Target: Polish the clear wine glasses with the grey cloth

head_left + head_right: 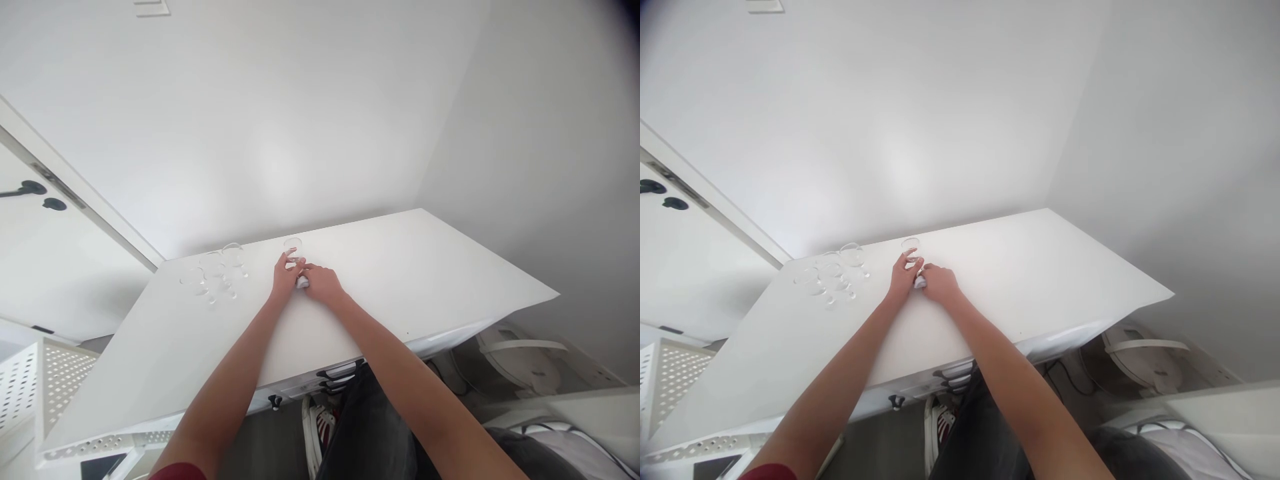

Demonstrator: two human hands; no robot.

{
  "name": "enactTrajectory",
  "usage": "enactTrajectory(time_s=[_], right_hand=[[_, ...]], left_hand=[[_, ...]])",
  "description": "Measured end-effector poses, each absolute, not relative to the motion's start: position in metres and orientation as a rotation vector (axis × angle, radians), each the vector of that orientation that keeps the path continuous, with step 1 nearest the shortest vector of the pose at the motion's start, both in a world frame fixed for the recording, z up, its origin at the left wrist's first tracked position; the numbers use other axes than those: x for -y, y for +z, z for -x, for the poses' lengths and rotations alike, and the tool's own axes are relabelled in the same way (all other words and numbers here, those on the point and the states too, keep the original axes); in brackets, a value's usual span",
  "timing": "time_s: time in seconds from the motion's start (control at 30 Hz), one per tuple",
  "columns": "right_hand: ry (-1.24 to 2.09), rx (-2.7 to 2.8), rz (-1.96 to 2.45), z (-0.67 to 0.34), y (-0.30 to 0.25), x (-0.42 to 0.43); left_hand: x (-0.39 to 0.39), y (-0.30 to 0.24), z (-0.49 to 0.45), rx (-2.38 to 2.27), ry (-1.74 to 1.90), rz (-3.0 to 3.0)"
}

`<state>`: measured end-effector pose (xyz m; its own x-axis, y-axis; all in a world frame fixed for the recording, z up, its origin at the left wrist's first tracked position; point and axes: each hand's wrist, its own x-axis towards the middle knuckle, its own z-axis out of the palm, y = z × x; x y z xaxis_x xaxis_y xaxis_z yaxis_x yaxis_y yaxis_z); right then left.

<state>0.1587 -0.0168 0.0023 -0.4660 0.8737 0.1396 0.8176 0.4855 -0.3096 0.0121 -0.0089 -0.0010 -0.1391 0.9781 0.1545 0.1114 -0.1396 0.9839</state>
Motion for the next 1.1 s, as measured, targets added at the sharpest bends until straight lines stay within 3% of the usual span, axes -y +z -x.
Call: enactTrajectory(time_s=[0.27, 0.63, 1.1], right_hand=[[0.25, 2.189, 1.826, -0.184, -0.003, 0.0], [0.116, 1.778, 2.253, -0.318, -0.001, -0.032], [0.137, 2.026, 2.122, -0.335, -0.008, -0.037]], left_hand=[[0.005, -0.009, -0.011, -1.346, 1.357, -1.315], [0.004, -0.01, -0.011, -1.345, 1.322, -1.317], [0.007, -0.01, -0.013, -1.299, 1.253, -1.338]])
